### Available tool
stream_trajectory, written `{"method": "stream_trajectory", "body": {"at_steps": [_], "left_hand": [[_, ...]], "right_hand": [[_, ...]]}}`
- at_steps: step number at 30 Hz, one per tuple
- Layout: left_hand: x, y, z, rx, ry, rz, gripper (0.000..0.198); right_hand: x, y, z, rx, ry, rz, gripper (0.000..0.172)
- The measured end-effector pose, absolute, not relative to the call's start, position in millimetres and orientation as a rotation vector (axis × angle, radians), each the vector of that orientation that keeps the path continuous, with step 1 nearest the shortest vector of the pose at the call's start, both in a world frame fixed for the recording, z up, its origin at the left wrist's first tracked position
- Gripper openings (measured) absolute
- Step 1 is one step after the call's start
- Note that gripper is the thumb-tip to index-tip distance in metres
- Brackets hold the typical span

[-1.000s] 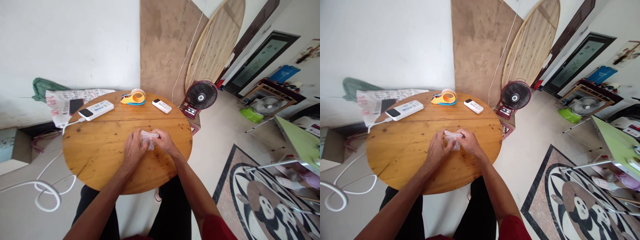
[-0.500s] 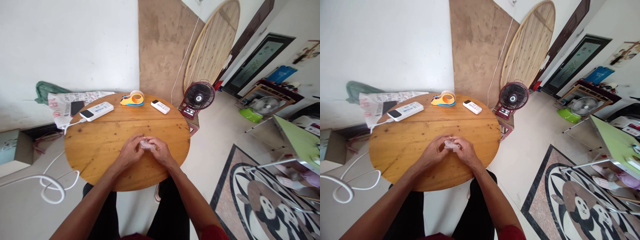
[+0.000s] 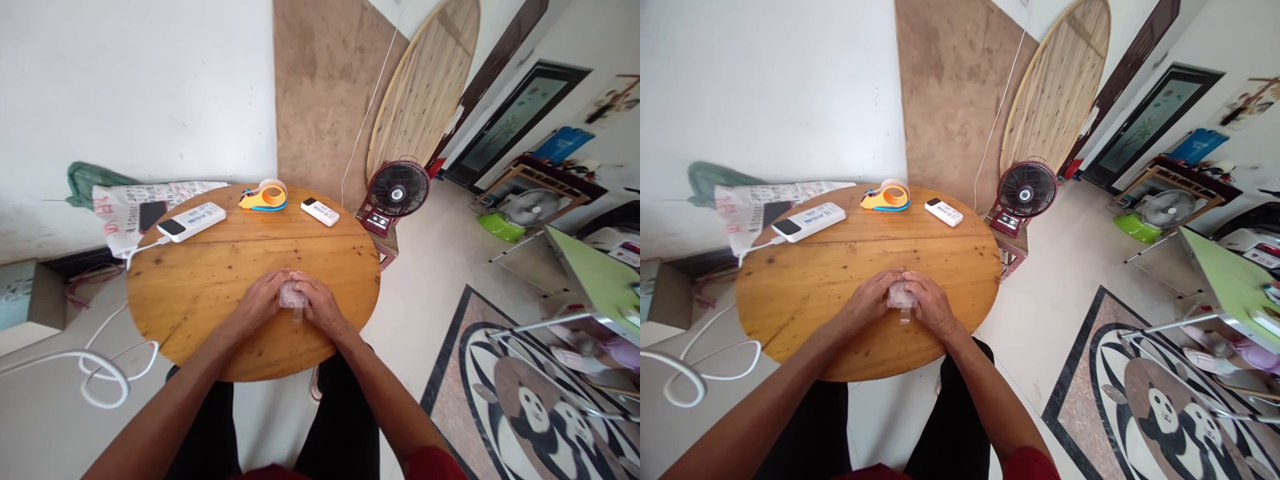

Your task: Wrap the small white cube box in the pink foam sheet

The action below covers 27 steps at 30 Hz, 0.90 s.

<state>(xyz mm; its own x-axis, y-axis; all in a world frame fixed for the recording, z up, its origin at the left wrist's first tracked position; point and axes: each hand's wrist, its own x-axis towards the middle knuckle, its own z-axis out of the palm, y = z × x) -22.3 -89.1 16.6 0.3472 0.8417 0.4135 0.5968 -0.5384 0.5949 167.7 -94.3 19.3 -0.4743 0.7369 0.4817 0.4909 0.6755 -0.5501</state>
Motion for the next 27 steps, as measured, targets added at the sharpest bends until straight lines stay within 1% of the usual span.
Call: {"method": "stream_trajectory", "body": {"at_steps": [4,6,9,11,13,17,20,22,24,27], "left_hand": [[-22.4,-86.5,25.5,1.906,1.245,0.993,0.033],[-19.3,-80.5,27.9,1.731,1.265,0.951,0.033],[-11.3,-67.9,27.3,1.622,1.396,0.96,0.036],[-6.9,-61.5,25.5,1.551,1.389,1.005,0.042],[-5.8,-58.6,24.1,1.489,1.261,1.029,0.047],[-11.1,-59.0,23.7,1.453,1.109,1.016,0.057],[-14.9,-58.0,24.4,1.317,1.025,1.034,0.06],[-15.9,-56.2,24.2,1.243,0.985,1.038,0.061],[-16.3,-54.6,23.0,1.218,0.999,1.042,0.056],[-16.5,-53.5,19.5,1.198,1.031,1.071,0.051]], "right_hand": [[170.2,-80.2,37.7,-1.016,-2.087,0.697,0.024],[169.8,-66.2,43.8,-1.127,-2.067,0.848,0.021],[164.0,-39.8,41.4,-1.23,-1.971,1.003,0.017],[158.1,-23.9,34.0,-1.22,-1.821,1.196,0.018],[153.4,-13.4,26.2,-1.208,-1.671,1.319,0.02],[154.4,-10.7,19.0,-1.213,-1.468,1.438,0.025],[162.0,-17.2,21.2,-1.08,-1.404,1.575,0.034],[165.9,-21.7,23.2,-0.959,-1.408,1.643,0.041],[167.0,-24.9,23.7,-0.893,-1.419,1.668,0.047],[164.4,-26.9,21.4,-0.875,-1.422,1.659,0.045]]}}
